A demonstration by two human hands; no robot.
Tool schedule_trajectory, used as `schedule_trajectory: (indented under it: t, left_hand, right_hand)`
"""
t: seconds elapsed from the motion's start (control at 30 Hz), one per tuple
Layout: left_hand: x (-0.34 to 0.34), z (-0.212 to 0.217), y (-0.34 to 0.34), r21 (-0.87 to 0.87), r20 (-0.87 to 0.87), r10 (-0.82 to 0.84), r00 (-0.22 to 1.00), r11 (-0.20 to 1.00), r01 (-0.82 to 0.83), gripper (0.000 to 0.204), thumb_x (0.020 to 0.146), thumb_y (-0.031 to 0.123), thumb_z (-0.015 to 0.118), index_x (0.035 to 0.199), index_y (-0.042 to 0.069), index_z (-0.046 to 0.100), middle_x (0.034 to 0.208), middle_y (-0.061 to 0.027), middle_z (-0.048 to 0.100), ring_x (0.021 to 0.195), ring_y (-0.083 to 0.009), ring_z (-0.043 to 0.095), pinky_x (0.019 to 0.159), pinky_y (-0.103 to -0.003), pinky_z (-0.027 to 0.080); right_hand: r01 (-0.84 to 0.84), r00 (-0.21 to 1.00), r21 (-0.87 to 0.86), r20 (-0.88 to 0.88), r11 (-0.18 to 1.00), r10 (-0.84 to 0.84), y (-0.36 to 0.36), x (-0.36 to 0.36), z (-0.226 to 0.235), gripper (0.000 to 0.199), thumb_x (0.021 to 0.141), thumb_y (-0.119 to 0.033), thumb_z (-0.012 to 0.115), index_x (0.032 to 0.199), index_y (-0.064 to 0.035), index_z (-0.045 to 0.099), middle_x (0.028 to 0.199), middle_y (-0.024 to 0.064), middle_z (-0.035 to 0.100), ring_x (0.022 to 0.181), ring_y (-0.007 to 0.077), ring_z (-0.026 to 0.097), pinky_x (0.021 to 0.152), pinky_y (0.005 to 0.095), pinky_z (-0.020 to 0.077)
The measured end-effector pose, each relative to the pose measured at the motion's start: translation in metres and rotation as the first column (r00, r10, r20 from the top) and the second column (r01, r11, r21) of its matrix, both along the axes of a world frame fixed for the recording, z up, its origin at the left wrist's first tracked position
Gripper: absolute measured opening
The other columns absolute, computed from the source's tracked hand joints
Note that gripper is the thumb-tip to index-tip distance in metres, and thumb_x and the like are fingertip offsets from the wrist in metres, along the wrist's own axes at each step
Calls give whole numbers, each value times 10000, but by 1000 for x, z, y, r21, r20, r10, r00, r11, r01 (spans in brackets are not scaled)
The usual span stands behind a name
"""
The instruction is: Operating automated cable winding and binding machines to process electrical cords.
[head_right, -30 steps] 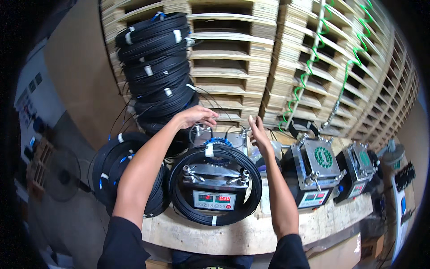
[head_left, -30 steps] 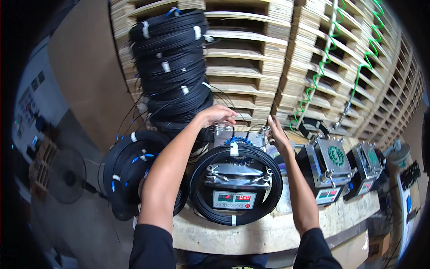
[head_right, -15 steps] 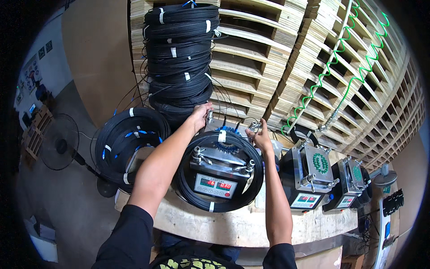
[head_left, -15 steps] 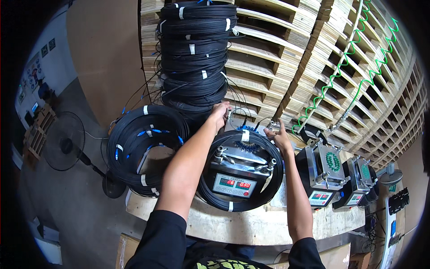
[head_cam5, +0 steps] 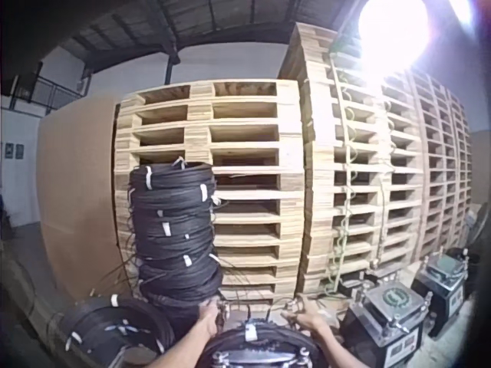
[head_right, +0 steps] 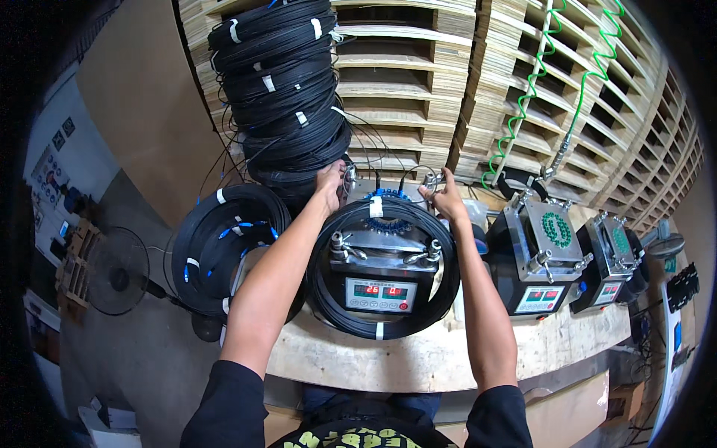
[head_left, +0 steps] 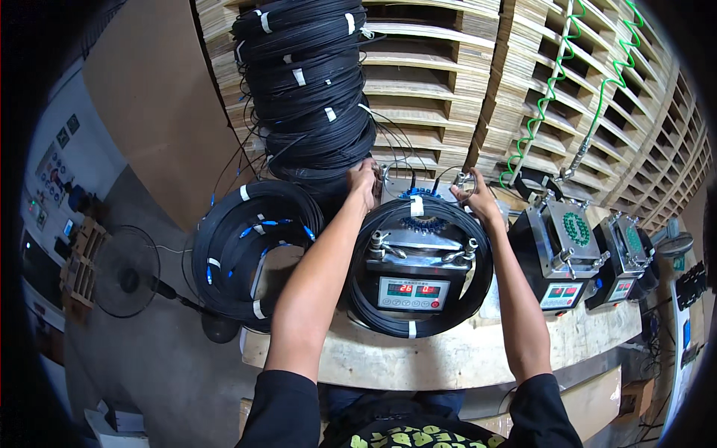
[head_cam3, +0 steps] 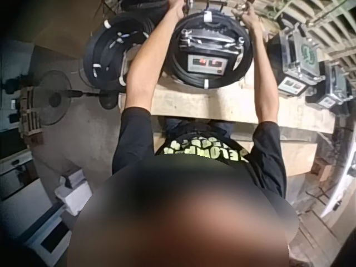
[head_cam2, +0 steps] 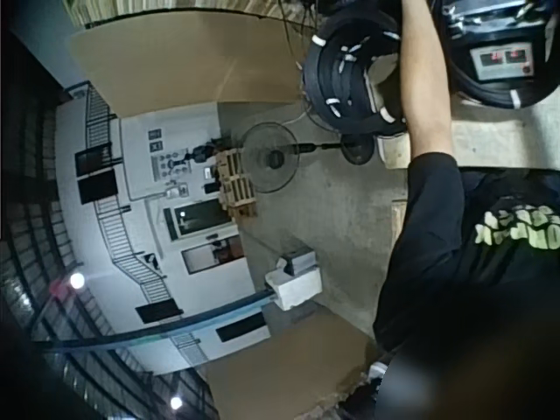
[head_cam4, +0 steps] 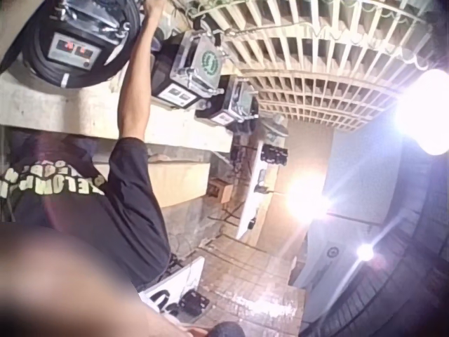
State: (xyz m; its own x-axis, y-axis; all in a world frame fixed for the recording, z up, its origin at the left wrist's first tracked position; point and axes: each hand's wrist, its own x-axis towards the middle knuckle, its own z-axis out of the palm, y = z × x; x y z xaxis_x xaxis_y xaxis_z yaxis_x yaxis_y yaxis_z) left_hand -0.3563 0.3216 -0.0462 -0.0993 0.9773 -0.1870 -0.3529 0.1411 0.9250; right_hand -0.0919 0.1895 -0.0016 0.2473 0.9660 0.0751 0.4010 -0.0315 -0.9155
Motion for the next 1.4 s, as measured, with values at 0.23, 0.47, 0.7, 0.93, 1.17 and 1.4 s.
schedule_trajectory:
  t: [0.23, 0.47, 0.7, 0.93, 1.17, 1.4]
  left_hand:
    - [-24, -2, 0, -38, -160, -27, 987, 999, 21, 395, 950, 406, 650, 888, 17, 668, 751, -16, 635, 629, -101, 537, 549, -294, 425]
    - [-18, 22, -26, -105, 141, -86, 986, 989, 101, 245, 995, 311, 603, 930, 91, 688, 730, 18, 610, 542, -102, 455, 520, -265, 383]
    - [-35, 82, -84, 8, -276, -50, 960, 998, 55, 579, 884, 32, 626, 1414, 144, 423, 1128, -104, 601, 845, -178, 594, 715, -401, 506]
    - [-62, 69, -238, 841, -507, 553, 662, 485, 239, 179, 905, 129, 637, 1045, 24, 674, 1252, -181, 545, 1119, -334, 573, 969, -402, 458]
    - [-76, 32, -267, 718, -684, 462, 565, 566, 407, 309, 846, 310, 756, 881, 25, 641, 1443, -217, 406, 1327, -410, 397, 1112, -496, 304]
    - [-66, 22, -261, 808, -482, 476, 736, 567, 162, 100, 955, 48, 594, 974, -19, 666, 1280, -194, 536, 1188, -350, 577, 982, -403, 476]
  right_hand:
    - [-48, 999, 33, -17, 998, 49, 5, -12, -2, 1019, 834, -335, 804, 1548, -24, 146, 689, 33, 598, 610, 100, 533, 550, 262, 421]
    - [-61, 995, 26, -76, 998, 63, 12, 3, -19, 1098, 787, -375, 826, 1566, -158, 84, 949, 145, 637, 663, 192, 567, 414, 326, 408]
    - [-42, 997, 166, -52, 985, 51, 30, -6, -31, 1058, 804, -312, 835, 1538, 20, 150, 1222, 169, 583, 1060, 219, 564, 936, 299, 462]
    - [-129, 992, 70, 10, 989, 128, 4, -18, -8, 897, 927, -235, 710, 1567, -100, 97, 844, 49, 618, 716, 119, 539, 658, 268, 458]
    - [173, 971, 593, 31, 786, -238, -111, -54, 23, 408, 972, -44, 520, 1379, -72, 498, 868, 68, 581, 747, 126, 532, 694, 281, 474]
    - [200, 952, 674, 38, 711, -303, -170, -76, -5, 253, 935, 56, 458, 1144, 9, 593, 759, 70, 496, 651, 144, 452, 600, 268, 388]
